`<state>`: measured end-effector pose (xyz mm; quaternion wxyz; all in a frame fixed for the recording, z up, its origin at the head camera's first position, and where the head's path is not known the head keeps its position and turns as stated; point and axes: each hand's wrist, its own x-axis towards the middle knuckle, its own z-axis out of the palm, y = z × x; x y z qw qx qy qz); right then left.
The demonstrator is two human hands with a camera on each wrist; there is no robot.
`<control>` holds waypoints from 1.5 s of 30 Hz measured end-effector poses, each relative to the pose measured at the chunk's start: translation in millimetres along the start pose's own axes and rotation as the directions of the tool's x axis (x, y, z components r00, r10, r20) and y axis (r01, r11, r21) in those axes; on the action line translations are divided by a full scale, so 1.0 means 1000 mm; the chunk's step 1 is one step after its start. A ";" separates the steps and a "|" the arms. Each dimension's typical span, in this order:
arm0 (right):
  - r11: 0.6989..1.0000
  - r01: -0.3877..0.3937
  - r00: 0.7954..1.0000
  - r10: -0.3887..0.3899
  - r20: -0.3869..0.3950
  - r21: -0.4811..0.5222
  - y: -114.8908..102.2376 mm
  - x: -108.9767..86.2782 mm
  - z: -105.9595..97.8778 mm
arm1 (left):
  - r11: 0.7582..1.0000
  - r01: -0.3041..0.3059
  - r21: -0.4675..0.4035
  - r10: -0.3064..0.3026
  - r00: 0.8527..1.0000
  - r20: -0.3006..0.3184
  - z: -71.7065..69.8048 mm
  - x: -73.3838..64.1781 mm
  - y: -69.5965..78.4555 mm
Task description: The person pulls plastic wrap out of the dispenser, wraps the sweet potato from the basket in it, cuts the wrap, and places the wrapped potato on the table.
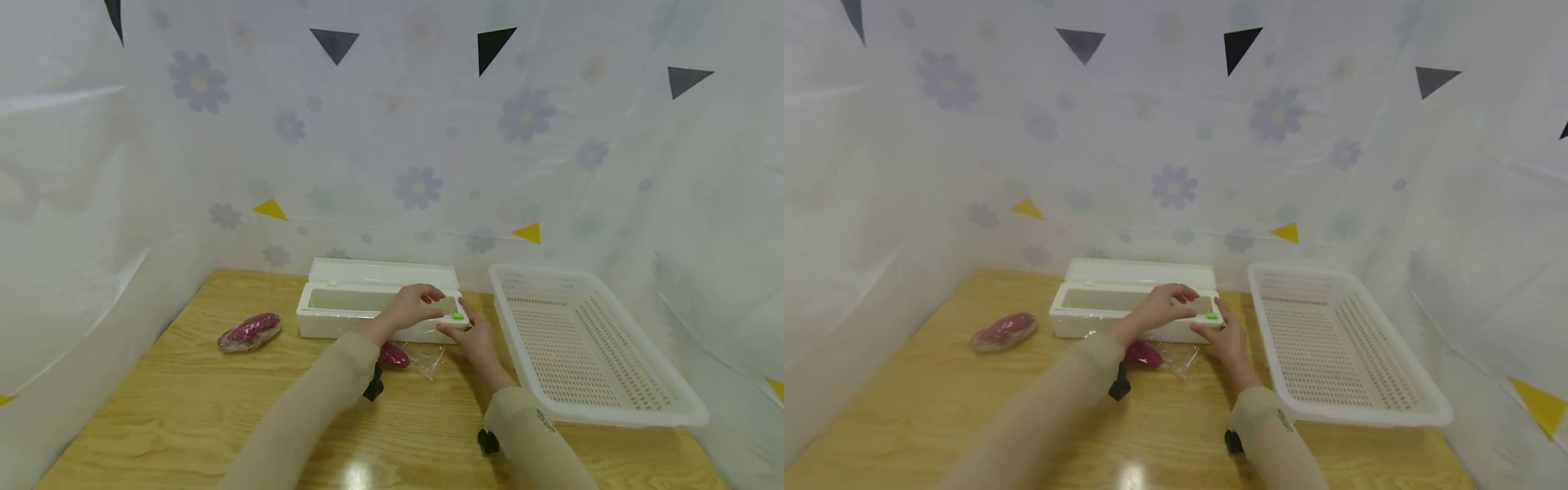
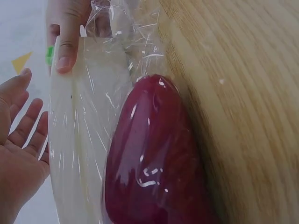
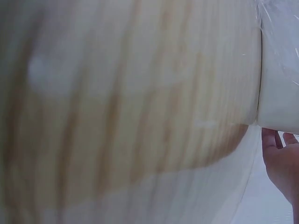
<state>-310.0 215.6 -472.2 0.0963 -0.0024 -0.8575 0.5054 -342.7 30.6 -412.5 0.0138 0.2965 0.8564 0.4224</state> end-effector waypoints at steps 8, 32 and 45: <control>0.999 0.024 1.000 -0.025 -0.014 -0.039 -0.001 0.000 -0.002 | 0.998 -0.016 0.055 0.013 0.999 0.048 0.012 0.013 0.004; 0.999 0.050 0.999 -0.050 -0.015 -0.016 -0.005 -0.001 -0.002 | 0.993 -0.063 0.100 0.056 0.996 0.071 0.022 0.022 0.011; 0.998 0.054 0.998 -0.055 -0.030 -0.032 0.002 0.000 -0.001 | 0.977 -0.100 0.189 0.079 0.990 0.117 0.022 0.023 0.010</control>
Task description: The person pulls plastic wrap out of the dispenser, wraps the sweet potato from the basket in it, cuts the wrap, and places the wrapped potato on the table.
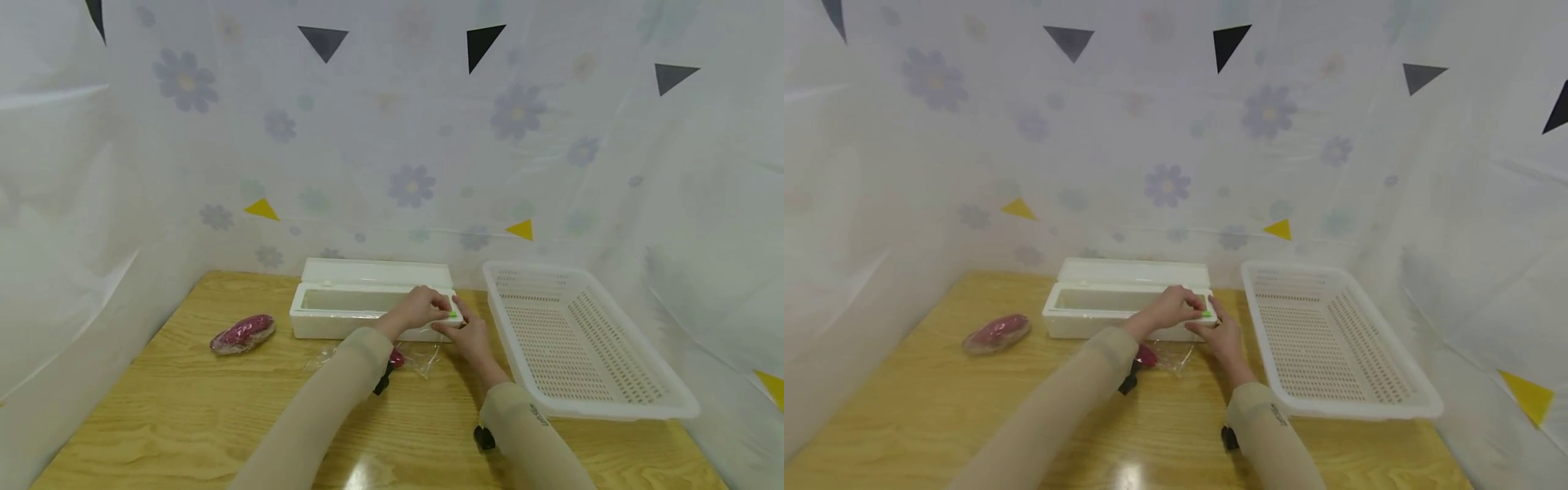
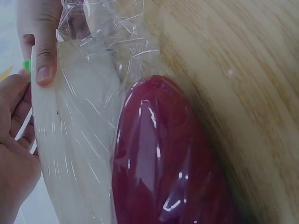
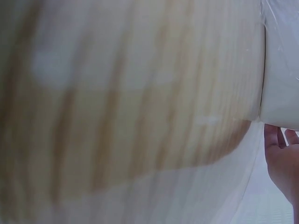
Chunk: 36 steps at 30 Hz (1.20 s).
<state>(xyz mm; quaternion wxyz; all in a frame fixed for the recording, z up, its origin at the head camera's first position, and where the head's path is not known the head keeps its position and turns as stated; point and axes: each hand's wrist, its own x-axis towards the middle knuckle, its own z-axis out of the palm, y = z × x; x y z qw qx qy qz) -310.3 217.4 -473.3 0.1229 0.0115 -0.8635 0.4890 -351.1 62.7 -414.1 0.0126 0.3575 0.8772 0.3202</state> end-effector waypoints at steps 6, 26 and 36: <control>0.999 -0.002 1.000 0.002 -0.007 -0.043 -0.002 0.000 -0.001 | 0.999 -0.014 0.041 0.014 1.000 0.000 -0.002 -0.002 0.001; 1.000 -0.008 1.000 0.008 -0.007 -0.026 -0.004 0.001 -0.002 | 0.993 -0.044 0.114 0.043 0.999 0.009 -0.009 -0.009 -0.008; 0.998 -0.003 1.000 0.003 -0.012 -0.060 -0.002 0.001 -0.001 | 0.996 -0.032 0.079 0.032 0.999 0.000 -0.012 -0.015 -0.011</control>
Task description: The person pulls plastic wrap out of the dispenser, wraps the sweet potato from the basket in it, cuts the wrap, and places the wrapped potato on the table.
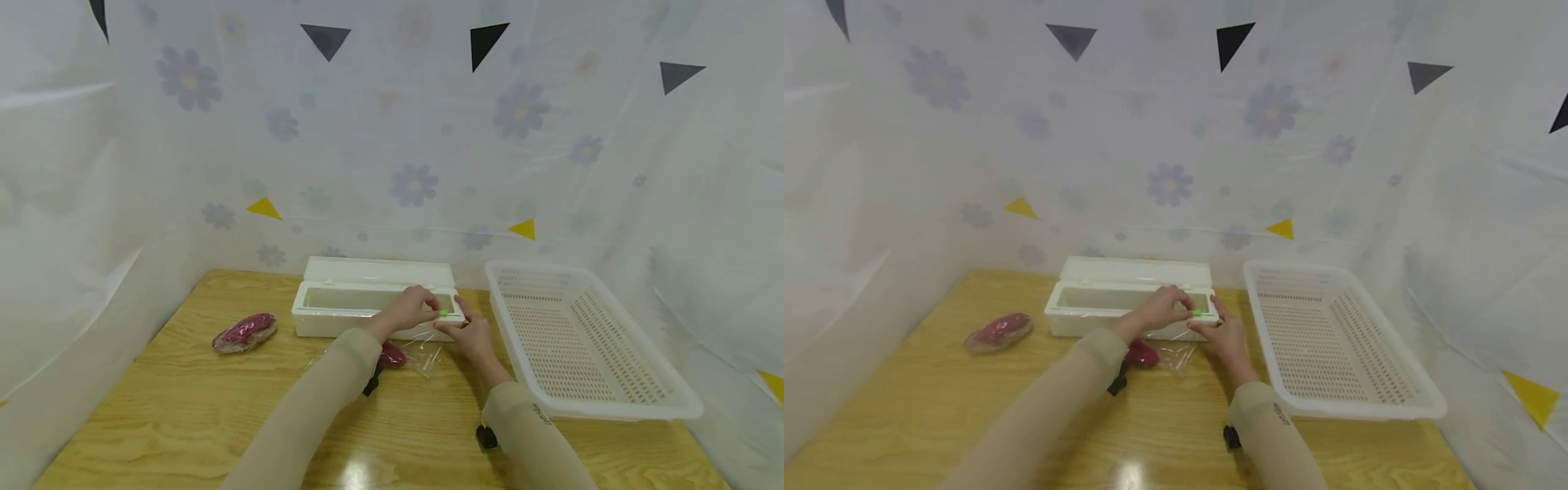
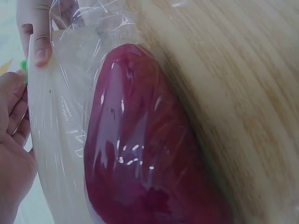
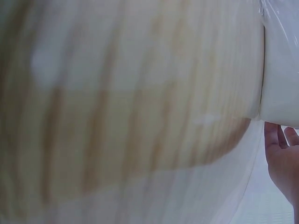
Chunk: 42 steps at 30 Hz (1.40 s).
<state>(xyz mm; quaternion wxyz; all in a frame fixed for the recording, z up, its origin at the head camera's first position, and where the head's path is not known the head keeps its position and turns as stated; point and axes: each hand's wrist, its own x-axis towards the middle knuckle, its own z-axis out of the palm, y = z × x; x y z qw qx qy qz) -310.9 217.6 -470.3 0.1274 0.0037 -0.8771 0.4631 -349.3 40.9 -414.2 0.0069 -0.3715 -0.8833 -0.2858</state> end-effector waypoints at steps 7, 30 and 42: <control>1.000 -0.003 1.000 0.003 0.004 0.025 0.000 0.001 0.001 | 0.997 0.009 -0.076 -0.011 1.000 -0.020 0.002 -0.001 -0.004; 0.999 0.000 1.000 0.000 0.007 0.048 0.000 0.000 0.000 | 0.999 -0.031 -0.034 0.029 0.998 -0.050 0.000 -0.006 -0.004; 1.000 0.008 1.000 -0.008 -0.015 0.013 -0.001 0.000 0.000 | 0.999 -0.037 0.034 0.039 0.997 -0.060 0.000 -0.008 -0.002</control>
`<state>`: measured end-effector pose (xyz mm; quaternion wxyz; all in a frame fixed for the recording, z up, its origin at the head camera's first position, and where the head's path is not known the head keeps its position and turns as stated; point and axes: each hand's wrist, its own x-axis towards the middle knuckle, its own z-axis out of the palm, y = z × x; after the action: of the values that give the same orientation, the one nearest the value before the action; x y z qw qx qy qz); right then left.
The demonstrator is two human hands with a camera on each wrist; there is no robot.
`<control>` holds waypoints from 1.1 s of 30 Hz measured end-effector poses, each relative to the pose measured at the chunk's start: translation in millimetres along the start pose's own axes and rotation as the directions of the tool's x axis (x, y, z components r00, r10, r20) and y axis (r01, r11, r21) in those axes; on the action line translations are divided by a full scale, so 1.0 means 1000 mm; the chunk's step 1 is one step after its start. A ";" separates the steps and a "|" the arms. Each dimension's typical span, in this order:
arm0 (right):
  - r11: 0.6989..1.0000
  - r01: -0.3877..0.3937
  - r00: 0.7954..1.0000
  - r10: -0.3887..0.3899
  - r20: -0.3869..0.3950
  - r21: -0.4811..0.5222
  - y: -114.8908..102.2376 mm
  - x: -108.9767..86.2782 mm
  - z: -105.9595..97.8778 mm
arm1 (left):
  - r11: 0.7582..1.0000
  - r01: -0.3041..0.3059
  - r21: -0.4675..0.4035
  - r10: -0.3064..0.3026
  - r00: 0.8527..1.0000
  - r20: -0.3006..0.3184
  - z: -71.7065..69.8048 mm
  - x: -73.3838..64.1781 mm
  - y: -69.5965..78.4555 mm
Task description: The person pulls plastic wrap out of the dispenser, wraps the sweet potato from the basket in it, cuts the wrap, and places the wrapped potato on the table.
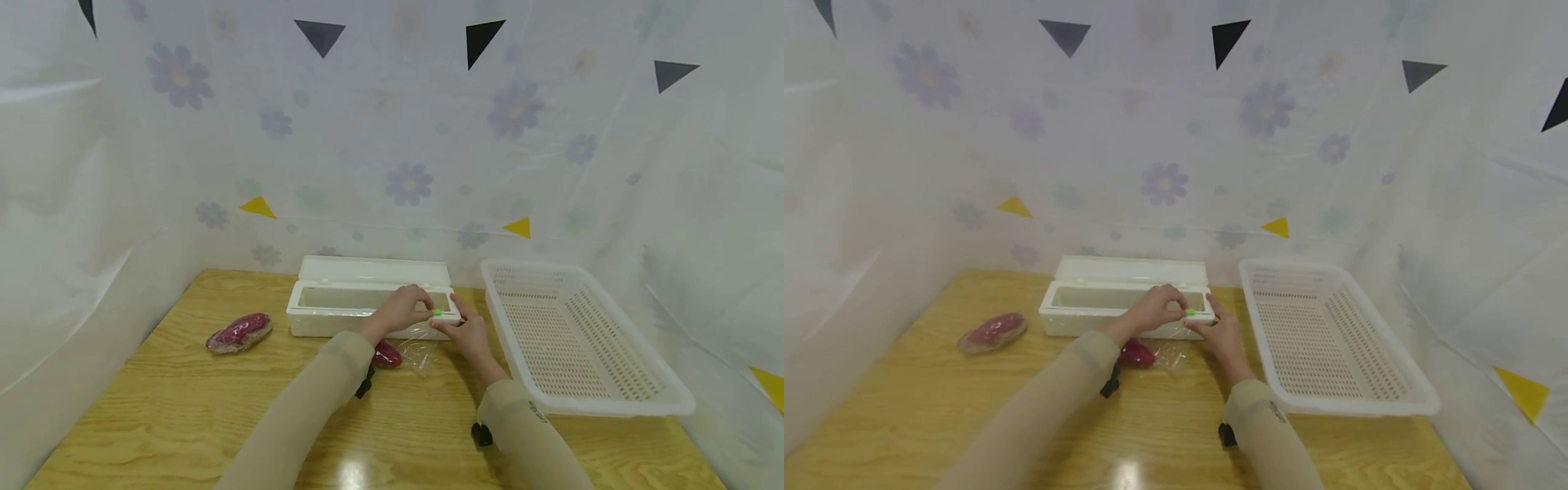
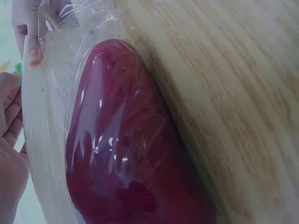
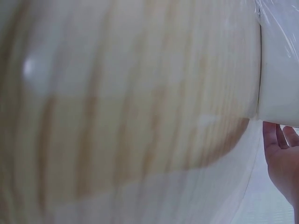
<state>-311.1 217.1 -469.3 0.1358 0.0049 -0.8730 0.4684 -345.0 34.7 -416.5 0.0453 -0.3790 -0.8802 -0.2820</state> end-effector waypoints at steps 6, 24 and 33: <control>1.000 0.003 1.000 -0.003 0.006 0.004 0.001 0.000 0.002 | 1.000 0.009 0.008 -0.009 1.000 0.002 -0.001 0.001 -0.002; 0.992 -0.082 0.991 0.071 0.114 0.096 -0.002 -0.008 -0.007 | 0.999 0.037 0.015 -0.037 0.999 0.037 0.001 0.005 0.000; 0.990 -0.060 0.992 0.044 0.121 0.125 0.001 -0.005 -0.003 | 0.989 0.077 -0.123 -0.073 0.997 0.039 0.003 0.010 -0.006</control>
<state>-305.7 219.9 -470.1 0.0712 0.0184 -0.8474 0.5259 -355.6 40.1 -419.0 -0.0040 -0.3526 -0.8751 -0.3314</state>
